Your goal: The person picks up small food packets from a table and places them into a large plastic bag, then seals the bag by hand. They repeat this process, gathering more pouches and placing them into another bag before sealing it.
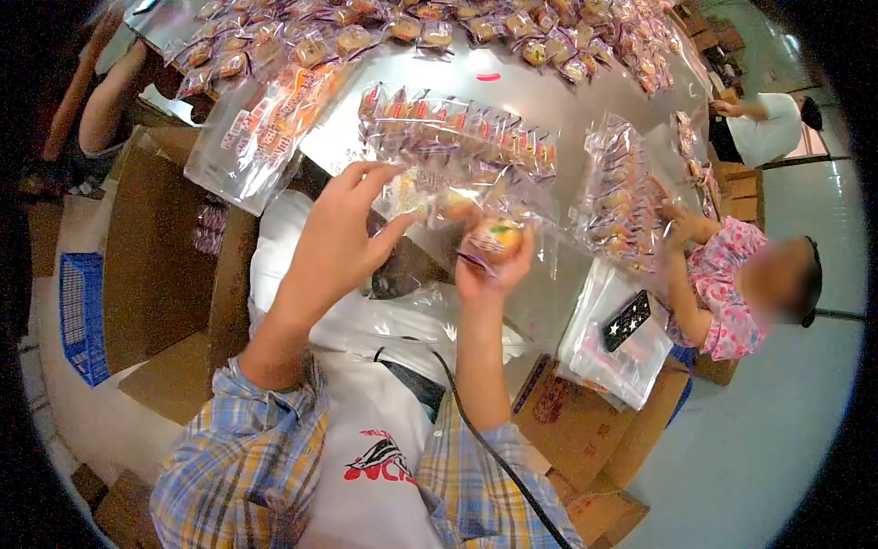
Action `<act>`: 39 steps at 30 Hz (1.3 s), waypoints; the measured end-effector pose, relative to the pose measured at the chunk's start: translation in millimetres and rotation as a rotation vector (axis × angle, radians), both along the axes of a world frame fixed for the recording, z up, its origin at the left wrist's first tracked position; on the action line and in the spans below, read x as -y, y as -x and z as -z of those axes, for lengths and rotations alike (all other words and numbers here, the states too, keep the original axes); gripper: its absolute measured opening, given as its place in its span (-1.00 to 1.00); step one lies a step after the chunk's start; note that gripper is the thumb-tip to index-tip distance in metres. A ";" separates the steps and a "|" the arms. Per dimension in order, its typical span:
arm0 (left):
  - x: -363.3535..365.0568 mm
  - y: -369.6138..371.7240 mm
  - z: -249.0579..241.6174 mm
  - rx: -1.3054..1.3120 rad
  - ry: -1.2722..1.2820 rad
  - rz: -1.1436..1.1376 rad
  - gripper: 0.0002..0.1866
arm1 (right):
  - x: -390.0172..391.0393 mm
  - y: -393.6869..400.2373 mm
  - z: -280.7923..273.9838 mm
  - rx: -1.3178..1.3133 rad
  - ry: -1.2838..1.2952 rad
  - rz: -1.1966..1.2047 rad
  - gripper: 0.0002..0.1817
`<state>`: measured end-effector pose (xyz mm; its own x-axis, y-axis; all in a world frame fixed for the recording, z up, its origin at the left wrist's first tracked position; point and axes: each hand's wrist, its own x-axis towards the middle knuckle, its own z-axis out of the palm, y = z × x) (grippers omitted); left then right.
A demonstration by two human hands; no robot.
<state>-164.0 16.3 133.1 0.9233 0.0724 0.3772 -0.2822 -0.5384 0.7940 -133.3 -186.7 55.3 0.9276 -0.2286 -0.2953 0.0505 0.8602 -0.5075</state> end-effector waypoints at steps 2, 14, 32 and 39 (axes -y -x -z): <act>1.0 12.1 11.4 -0.058 0.068 0.009 -0.68 | 1.2 -1.2 28.7 0.061 0.291 -0.019 -0.39; 0.4 37.5 31.5 -0.016 0.087 -0.023 -0.77 | 20.0 -50.2 18.7 0.372 2.023 -0.069 -0.19; -3.7 46.0 54.5 0.202 0.173 -0.075 -0.75 | -43.9 -36.1 15.4 0.548 2.378 0.039 -0.55; -3.5 45.7 54.5 0.208 0.241 -0.088 -0.75 | -46.9 -11.6 3.8 0.257 1.342 -0.189 -0.66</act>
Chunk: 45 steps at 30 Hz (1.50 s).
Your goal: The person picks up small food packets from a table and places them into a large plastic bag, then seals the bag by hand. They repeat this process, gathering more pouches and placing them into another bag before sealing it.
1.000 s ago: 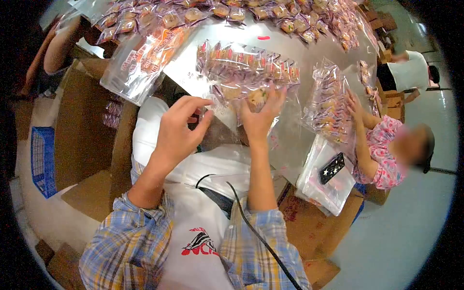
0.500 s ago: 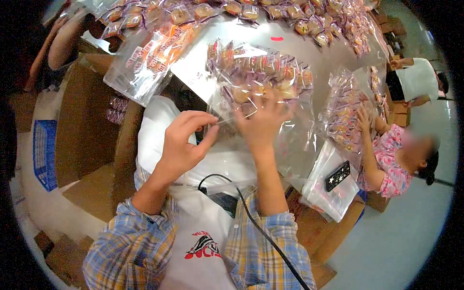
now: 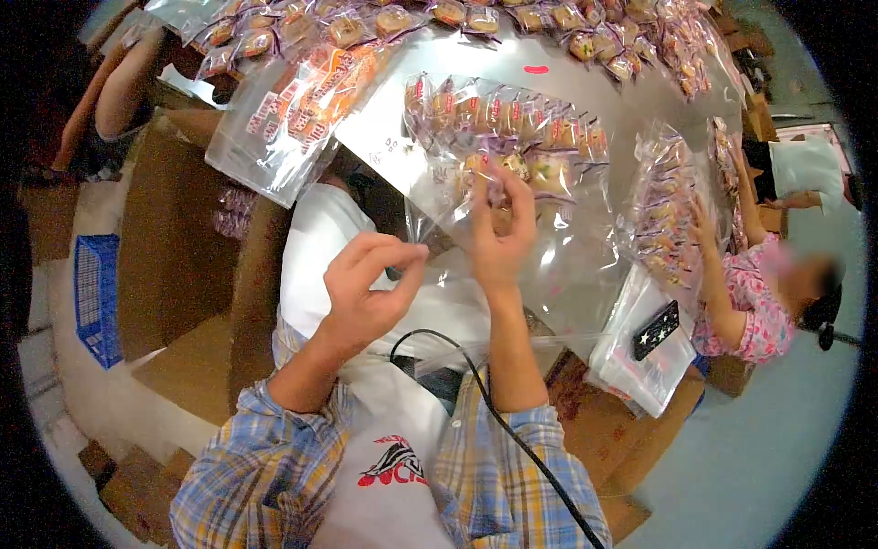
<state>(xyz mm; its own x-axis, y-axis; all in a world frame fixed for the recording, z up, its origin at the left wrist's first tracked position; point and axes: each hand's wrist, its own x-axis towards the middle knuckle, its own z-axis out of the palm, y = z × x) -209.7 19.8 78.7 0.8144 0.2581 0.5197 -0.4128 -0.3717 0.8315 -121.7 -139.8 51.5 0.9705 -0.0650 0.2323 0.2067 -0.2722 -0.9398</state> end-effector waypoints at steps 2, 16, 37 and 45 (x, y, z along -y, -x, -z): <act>3.2 1.3 -1.3 0.020 -0.009 0.034 -0.75 | 2.4 2.1 10.9 -0.201 -0.464 0.000 -0.63; 8.6 4.2 0.6 0.040 -0.070 0.112 -0.74 | 2.0 4.6 27.5 -0.324 -0.628 -0.206 -0.57; 12.3 4.9 0.9 -0.013 -0.023 0.120 -0.77 | -12.7 -11.8 34.1 -0.085 -0.290 -0.404 -0.36; 5.4 5.6 -1.5 -0.016 0.013 0.114 -0.76 | -4.4 -21.1 6.2 -0.572 -0.275 -0.125 -0.65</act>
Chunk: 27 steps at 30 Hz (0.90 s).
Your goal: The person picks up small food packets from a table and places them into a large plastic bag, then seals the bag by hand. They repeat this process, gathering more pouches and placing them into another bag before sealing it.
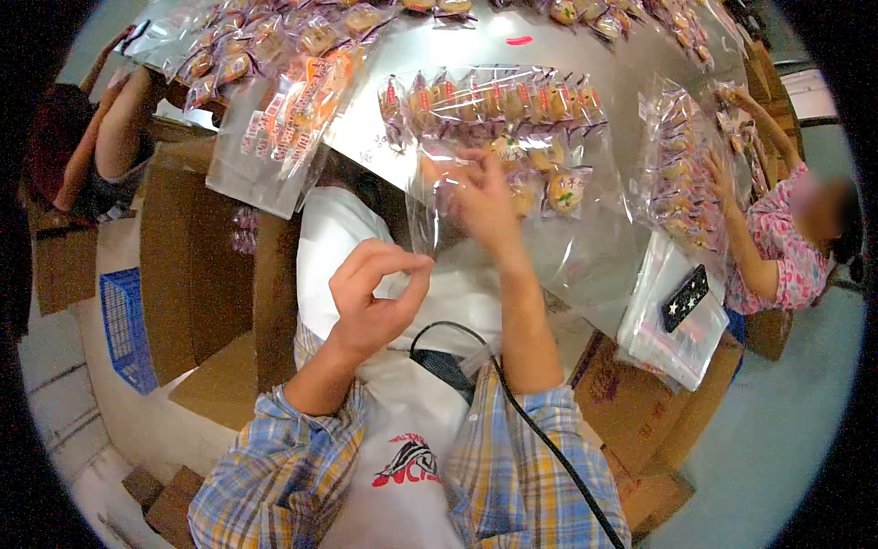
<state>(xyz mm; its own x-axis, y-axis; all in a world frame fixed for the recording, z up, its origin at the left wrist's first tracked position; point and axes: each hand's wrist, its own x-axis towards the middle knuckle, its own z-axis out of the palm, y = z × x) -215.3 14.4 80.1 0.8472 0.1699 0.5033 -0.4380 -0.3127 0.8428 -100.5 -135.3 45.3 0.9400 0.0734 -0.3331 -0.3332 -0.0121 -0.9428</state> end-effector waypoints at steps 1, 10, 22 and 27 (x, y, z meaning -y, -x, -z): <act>0.8 2.6 6.3 -0.029 0.024 0.029 -0.71 | -7.7 3.6 4.3 0.056 0.001 0.005 -0.67; -0.3 1.1 50.3 -0.489 0.311 -0.049 0.00 | -16.0 18.3 13.3 0.695 0.496 -0.157 -0.58; 0.7 37.0 44.2 0.082 -0.228 -0.163 -0.53 | 36.5 -6.2 -9.2 0.941 0.963 -0.076 -0.45; 46.4 79.0 -3.1 -0.146 -0.029 0.419 -0.52 | 29.4 -6.2 -12.5 0.477 0.115 -0.012 -0.44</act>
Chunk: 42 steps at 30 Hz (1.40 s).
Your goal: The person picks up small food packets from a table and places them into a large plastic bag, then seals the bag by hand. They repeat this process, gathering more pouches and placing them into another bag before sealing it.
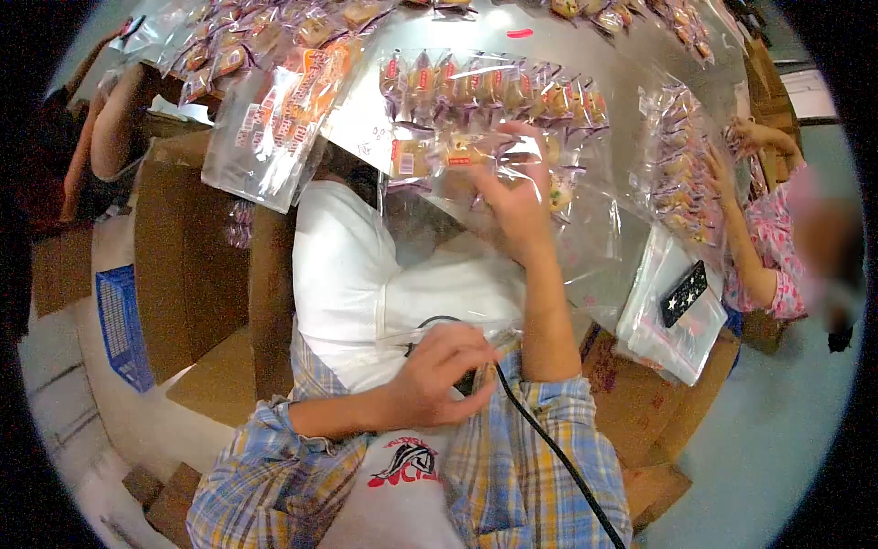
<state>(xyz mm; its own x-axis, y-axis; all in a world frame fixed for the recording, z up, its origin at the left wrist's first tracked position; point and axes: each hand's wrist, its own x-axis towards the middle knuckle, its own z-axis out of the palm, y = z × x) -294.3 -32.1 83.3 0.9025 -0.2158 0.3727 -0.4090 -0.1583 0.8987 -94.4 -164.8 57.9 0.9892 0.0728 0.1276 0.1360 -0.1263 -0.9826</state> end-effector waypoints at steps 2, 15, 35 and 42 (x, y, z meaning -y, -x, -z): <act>13.5 -1.8 6.3 -0.300 0.108 -0.095 -0.32 | 5.9 -15.5 26.3 -0.004 -0.339 -0.127 -0.48; 37.3 -133.3 48.2 -0.607 1.125 -0.756 -0.27 | -3.1 -16.5 30.6 0.178 0.463 -0.260 -0.16; 37.4 -148.9 64.4 -0.273 0.648 -0.911 -0.23 | -0.7 -9.9 34.7 0.039 0.045 -0.320 -0.30; 26.8 -167.2 60.3 -0.461 0.951 -0.915 -0.33 | 28.4 12.4 27.2 0.352 0.343 -0.011 -0.39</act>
